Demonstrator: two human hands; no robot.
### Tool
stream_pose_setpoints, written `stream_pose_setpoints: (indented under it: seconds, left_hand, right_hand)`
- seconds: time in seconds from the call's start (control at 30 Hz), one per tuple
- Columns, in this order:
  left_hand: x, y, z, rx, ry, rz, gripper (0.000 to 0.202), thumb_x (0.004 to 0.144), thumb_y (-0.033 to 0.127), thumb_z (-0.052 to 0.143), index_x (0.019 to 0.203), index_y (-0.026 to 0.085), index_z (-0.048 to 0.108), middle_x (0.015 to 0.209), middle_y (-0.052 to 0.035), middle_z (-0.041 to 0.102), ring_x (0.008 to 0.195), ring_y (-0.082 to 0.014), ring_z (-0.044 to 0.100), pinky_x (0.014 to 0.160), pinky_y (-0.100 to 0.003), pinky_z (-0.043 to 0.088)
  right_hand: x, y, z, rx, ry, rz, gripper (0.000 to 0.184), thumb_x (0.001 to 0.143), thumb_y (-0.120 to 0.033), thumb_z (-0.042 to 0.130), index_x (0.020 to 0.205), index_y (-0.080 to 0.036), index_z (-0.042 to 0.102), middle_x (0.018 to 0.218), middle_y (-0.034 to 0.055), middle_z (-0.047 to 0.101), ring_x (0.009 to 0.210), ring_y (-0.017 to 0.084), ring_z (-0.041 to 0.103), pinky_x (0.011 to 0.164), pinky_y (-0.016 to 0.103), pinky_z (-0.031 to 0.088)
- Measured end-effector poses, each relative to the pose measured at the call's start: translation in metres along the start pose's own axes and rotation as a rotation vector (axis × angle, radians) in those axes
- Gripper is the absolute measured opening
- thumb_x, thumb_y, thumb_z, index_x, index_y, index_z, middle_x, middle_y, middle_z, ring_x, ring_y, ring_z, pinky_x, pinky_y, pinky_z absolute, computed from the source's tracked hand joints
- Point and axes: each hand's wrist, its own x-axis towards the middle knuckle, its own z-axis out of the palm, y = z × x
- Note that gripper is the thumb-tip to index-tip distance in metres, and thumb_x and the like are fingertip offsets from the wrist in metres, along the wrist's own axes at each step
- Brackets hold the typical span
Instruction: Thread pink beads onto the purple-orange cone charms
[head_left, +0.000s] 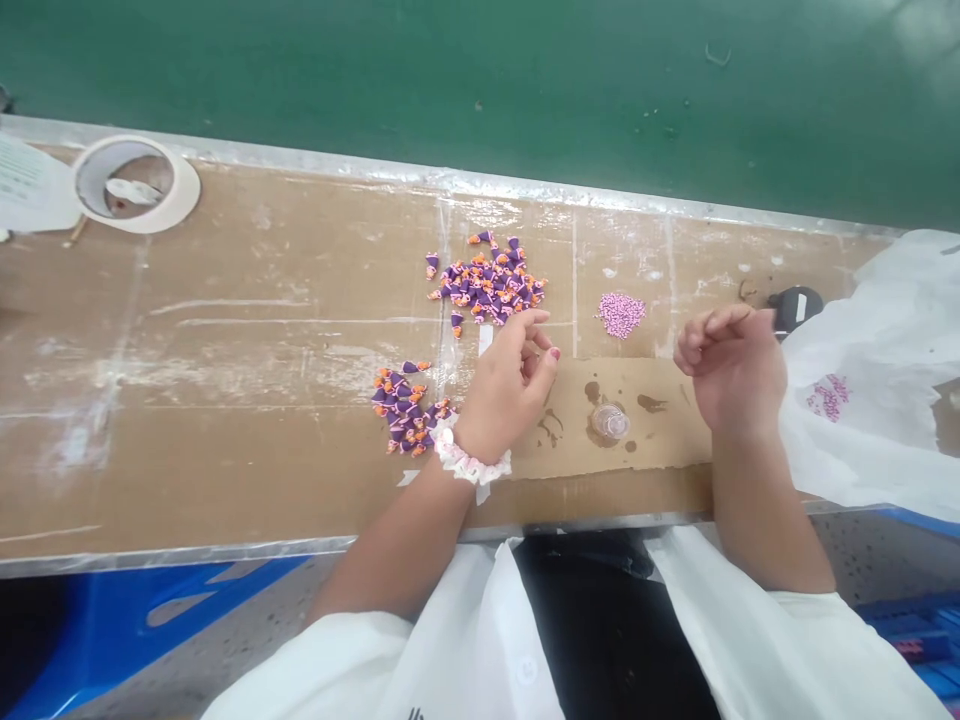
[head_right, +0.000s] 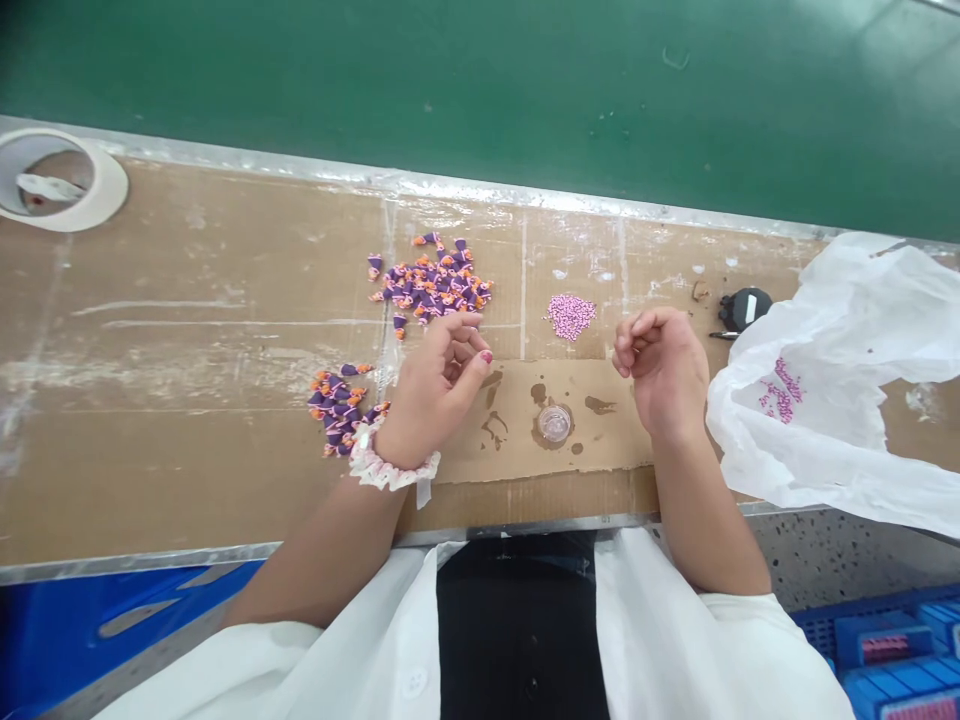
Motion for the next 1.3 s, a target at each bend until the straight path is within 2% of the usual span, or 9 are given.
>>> stream_pose_setpoints:
  seconds: [0.1, 0.23, 0.5, 0.63, 0.8, 0.93, 1.03, 1.17, 1.3]
  left_hand:
    - [-0.003, 0.0, 0.004, 0.104, -0.114, 0.044, 0.028, 0.09, 0.017, 0.046, 0.117, 0.014, 0.051, 0.096, -0.0049, 0.059, 0.067, -0.0105, 0.054, 0.07, -0.028, 0.048]
    - [-0.008, 0.003, 0.011, 0.205, -0.213, 0.062, 0.026, 0.093, 0.017, 0.042, 0.116, 0.014, 0.054, 0.104, -0.0085, 0.059, 0.076, -0.0137, 0.059, 0.076, -0.031, 0.05]
    - [-0.01, 0.007, 0.015, 0.324, -0.327, -0.038, 0.032, 0.094, 0.017, 0.043, 0.124, 0.011, 0.052, 0.117, -0.0129, 0.056, 0.086, -0.0189, 0.061, 0.085, -0.038, 0.051]
    - [-0.008, 0.009, 0.013, 0.311, -0.341, -0.061, 0.032, 0.095, 0.018, 0.042, 0.124, 0.011, 0.052, 0.116, -0.0125, 0.056, 0.084, -0.0185, 0.061, 0.084, -0.038, 0.052]
    - [-0.007, 0.01, 0.013, 0.325, -0.337, -0.077, 0.033, 0.094, 0.018, 0.042, 0.124, 0.01, 0.053, 0.117, -0.0132, 0.055, 0.083, -0.0186, 0.06, 0.084, -0.039, 0.052]
    - [-0.008, 0.009, 0.013, 0.322, -0.332, -0.069, 0.031, 0.094, 0.018, 0.041, 0.123, 0.011, 0.053, 0.117, -0.0128, 0.055, 0.086, -0.0195, 0.061, 0.085, -0.04, 0.052]
    - [-0.009, 0.007, 0.013, 0.314, -0.318, -0.039, 0.029, 0.094, 0.018, 0.042, 0.12, 0.012, 0.054, 0.116, -0.0122, 0.056, 0.09, -0.0202, 0.06, 0.085, -0.039, 0.052]
    - [-0.009, 0.006, 0.012, 0.32, -0.307, -0.01, 0.029, 0.094, 0.019, 0.042, 0.119, 0.012, 0.054, 0.114, -0.0124, 0.056, 0.085, -0.0191, 0.06, 0.083, -0.038, 0.051]
    - [-0.01, 0.005, 0.012, 0.325, -0.292, 0.017, 0.028, 0.094, 0.019, 0.042, 0.119, 0.012, 0.054, 0.111, -0.0119, 0.056, 0.081, -0.0178, 0.059, 0.081, -0.037, 0.051]
  right_hand:
    - [-0.023, 0.001, -0.011, -0.448, 0.025, -0.078, 0.031, 0.096, -0.046, 0.052, 0.078, -0.022, 0.059, 0.076, 0.0015, 0.062, 0.063, 0.014, 0.05, 0.058, 0.028, 0.039]
    - [-0.043, 0.017, -0.035, -0.998, -0.119, -0.105, 0.035, 0.1, -0.043, 0.038, 0.083, -0.022, 0.061, 0.079, 0.0031, 0.067, 0.067, 0.017, 0.058, 0.062, 0.029, 0.043]
    - [-0.055, 0.036, -0.042, -1.234, 0.003, -0.227, 0.025, 0.095, -0.033, 0.041, 0.074, -0.023, 0.051, 0.07, 0.006, 0.059, 0.069, 0.023, 0.053, 0.064, 0.034, 0.038]
    - [-0.073, 0.038, -0.038, -1.168, -0.075, -0.258, 0.02, 0.095, -0.03, 0.044, 0.079, -0.023, 0.054, 0.081, 0.0064, 0.065, 0.078, 0.021, 0.059, 0.071, 0.033, 0.044]
    - [-0.076, 0.041, -0.054, -1.091, 0.06, -0.183, 0.022, 0.092, -0.031, 0.049, 0.073, -0.022, 0.053, 0.07, 0.0057, 0.057, 0.07, 0.023, 0.053, 0.066, 0.036, 0.039]
    - [-0.079, 0.029, -0.045, -0.881, 0.106, -0.12, 0.024, 0.097, -0.037, 0.042, 0.08, -0.023, 0.052, 0.077, 0.0043, 0.059, 0.067, 0.019, 0.054, 0.063, 0.034, 0.042]
    - [-0.081, 0.013, -0.024, -0.52, 0.077, 0.002, 0.028, 0.1, -0.041, 0.031, 0.08, -0.025, 0.042, 0.071, -0.0005, 0.049, 0.054, 0.014, 0.044, 0.049, 0.028, 0.039]
    - [-0.081, -0.008, 0.001, 0.243, -0.018, 0.312, 0.025, 0.091, -0.04, 0.051, 0.074, -0.025, 0.04, 0.063, -0.0048, 0.028, 0.049, 0.012, 0.026, 0.04, 0.023, 0.026]
    - [-0.084, -0.018, 0.012, 0.446, -0.08, 0.33, 0.027, 0.079, -0.033, 0.062, 0.07, -0.025, 0.037, 0.062, -0.0052, 0.02, 0.048, 0.013, 0.017, 0.035, 0.023, 0.017]
